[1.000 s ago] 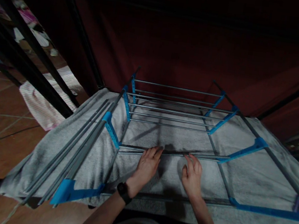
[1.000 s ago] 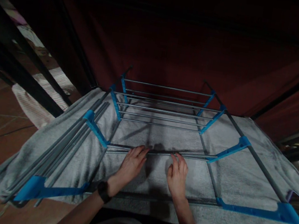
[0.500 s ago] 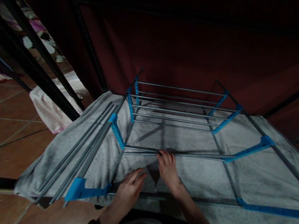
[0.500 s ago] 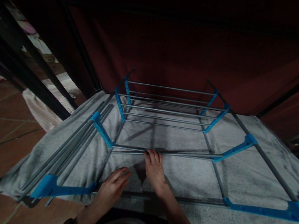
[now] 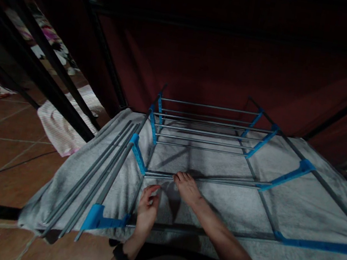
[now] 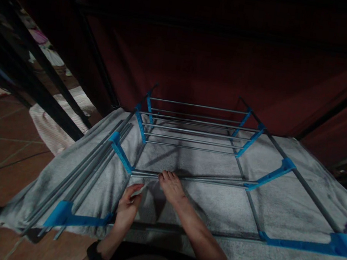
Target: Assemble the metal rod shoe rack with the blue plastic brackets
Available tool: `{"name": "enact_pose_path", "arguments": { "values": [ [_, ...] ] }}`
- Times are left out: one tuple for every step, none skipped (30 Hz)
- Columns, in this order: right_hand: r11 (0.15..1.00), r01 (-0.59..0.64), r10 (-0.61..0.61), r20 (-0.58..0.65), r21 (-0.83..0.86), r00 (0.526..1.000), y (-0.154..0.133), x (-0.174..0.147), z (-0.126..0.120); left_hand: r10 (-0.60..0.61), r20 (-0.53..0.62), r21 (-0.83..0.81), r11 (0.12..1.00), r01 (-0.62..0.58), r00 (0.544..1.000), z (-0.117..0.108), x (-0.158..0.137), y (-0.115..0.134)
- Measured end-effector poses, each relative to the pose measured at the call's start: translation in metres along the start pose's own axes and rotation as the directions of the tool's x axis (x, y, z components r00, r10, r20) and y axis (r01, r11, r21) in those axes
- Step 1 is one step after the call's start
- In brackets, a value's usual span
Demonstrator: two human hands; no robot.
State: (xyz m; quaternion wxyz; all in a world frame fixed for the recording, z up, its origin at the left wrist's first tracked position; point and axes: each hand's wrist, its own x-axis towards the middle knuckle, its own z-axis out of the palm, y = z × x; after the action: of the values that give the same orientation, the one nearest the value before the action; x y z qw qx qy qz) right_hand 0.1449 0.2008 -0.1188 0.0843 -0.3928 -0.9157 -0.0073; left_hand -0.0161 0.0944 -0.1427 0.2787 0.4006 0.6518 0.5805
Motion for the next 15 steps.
{"name": "enact_pose_path", "arguments": {
  "values": [
    [1.0,0.009,-0.009,0.005,-0.008,1.0,0.001,0.0,-0.002,-0.045,-0.045,-0.054,0.998,0.043,0.998,0.0,0.002,-0.002],
    [1.0,0.021,-0.021,0.01,-0.016,1.0,0.001,0.0,-0.003,-0.098,-0.087,-0.108,0.99,0.089,0.991,0.0,0.004,-0.004],
    [0.999,0.033,-0.033,0.014,-0.021,0.999,0.002,0.0,-0.005,-0.16,-0.127,-0.167,0.976,0.138,0.979,0.0,0.006,-0.005],
    [0.999,0.045,-0.045,0.016,-0.024,0.999,0.003,0.0,-0.007,-0.231,-0.164,-0.235,0.953,0.19,0.959,0.0,0.007,-0.007],
    [0.998,0.052,-0.051,0.016,-0.022,0.999,0.004,0.0,-0.009,-0.303,-0.189,-0.308,0.921,0.237,0.934,0.0,0.009,-0.008],
    [0.998,0.052,-0.052,0.014,-0.017,0.999,0.004,0.0,-0.011,-0.366,-0.2,-0.371,0.887,0.275,0.909,0.001,0.01,-0.008],
    [0.999,0.047,-0.047,0.01,-0.011,0.999,0.005,0.001,-0.015,-0.416,-0.198,-0.427,0.852,0.304,0.887,0.002,0.012,-0.006],
    [0.999,0.041,-0.041,0.006,-0.004,0.999,0.005,0.002,-0.018,-0.457,-0.189,-0.479,0.816,0.325,0.869,0.004,0.013,-0.004],
    [0.999,0.035,-0.035,0.005,0.003,0.999,0.006,0.003,-0.021,-0.49,-0.176,-0.527,0.779,0.339,0.853,0.007,0.015,-0.001],
    [0.999,0.032,-0.032,0.005,0.01,0.999,0.006,0.004,-0.025,-0.516,-0.161,-0.57,0.744,0.347,0.841,0.01,0.017,0.003],
    [0.999,0.032,-0.032,0.006,0.017,0.999,0.006,0.006,-0.028,-0.537,-0.146,-0.61,0.71,0.352,0.831,0.012,0.019,0.008],
    [0.999,0.033,-0.033,0.007,0.022,0.999,0.007,0.007,-0.03,-0.555,-0.128,-0.648,0.674,0.354,0.822,0.015,0.021,0.013],
    [0.999,0.037,-0.037,0.008,0.026,0.999,0.007,0.007,-0.033,-0.564,-0.109,-0.678,0.644,0.353,0.818,0.018,0.024,0.019],
    [0.999,0.041,-0.041,0.006,0.028,0.999,0.007,0.007,-0.035,-0.561,-0.092,-0.697,0.626,0.349,0.823,0.02,0.027,0.024],
    [0.999,0.044,-0.044,0.001,0.026,0.999,0.007,0.008,-0.037,-0.55,-0.071,-0.712,0.612,0.344,0.832,0.022,0.031,0.029]
  ]
}}
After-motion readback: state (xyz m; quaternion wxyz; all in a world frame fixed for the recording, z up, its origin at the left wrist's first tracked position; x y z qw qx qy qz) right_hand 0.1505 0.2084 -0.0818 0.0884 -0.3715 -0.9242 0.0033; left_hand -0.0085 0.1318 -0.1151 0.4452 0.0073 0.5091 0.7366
